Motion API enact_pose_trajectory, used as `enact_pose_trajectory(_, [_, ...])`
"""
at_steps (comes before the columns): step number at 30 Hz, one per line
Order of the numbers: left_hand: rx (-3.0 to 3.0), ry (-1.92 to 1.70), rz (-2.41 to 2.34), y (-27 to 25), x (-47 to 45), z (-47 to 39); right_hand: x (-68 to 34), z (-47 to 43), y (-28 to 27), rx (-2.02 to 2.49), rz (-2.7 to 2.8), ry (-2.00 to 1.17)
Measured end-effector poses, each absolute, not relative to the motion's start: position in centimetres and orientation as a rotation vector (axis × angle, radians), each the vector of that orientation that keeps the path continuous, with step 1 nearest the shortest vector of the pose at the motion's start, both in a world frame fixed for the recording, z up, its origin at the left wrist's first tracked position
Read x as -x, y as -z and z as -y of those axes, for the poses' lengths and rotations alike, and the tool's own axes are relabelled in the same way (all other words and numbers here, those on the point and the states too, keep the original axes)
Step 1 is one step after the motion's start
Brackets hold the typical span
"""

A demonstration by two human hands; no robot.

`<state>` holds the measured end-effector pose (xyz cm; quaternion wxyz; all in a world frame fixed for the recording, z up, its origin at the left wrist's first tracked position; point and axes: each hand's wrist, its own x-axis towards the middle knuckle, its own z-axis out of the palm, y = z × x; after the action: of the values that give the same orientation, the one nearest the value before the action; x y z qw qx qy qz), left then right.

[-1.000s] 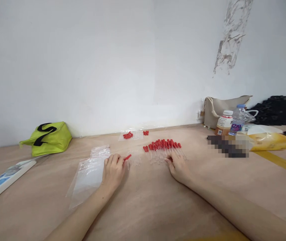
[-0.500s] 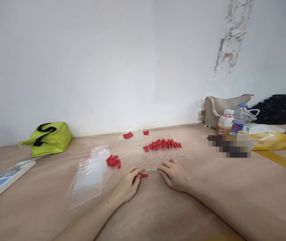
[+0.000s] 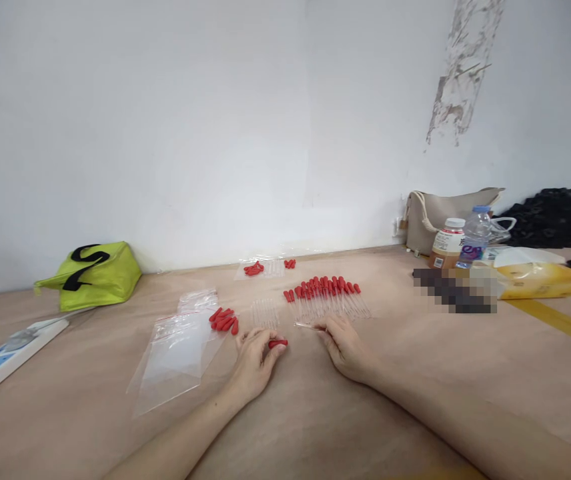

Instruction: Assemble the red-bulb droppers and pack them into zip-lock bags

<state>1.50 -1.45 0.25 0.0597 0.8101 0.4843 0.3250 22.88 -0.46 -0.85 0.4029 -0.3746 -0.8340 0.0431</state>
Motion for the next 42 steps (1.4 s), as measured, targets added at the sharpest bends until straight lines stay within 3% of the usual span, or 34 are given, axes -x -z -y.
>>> enact_pose_trajectory(9, [-2.392, -0.996, -1.385, -0.1, -1.4, 1.4, -22.6, 0.6, 1.0, 0.876, 2.27, 0.057])
enact_pose_trajectory(20, [-2.357, -1.022, -1.241, -0.2, -1.3, 1.5, -22.9, 0.5, 0.9, 0.864, 2.299, 0.001])
enact_pose_trajectory(33, [-2.606, -0.908, -1.106, -0.7, -1.3, 2.0, -22.5, 0.9, 0.7, 0.921, 2.339, 0.18])
enact_pose_trajectory(42, [-2.674, -0.878, -1.041, -0.3, -1.3, 1.9, -21.2, 1.4, 1.3, 0.987, 2.365, 0.099])
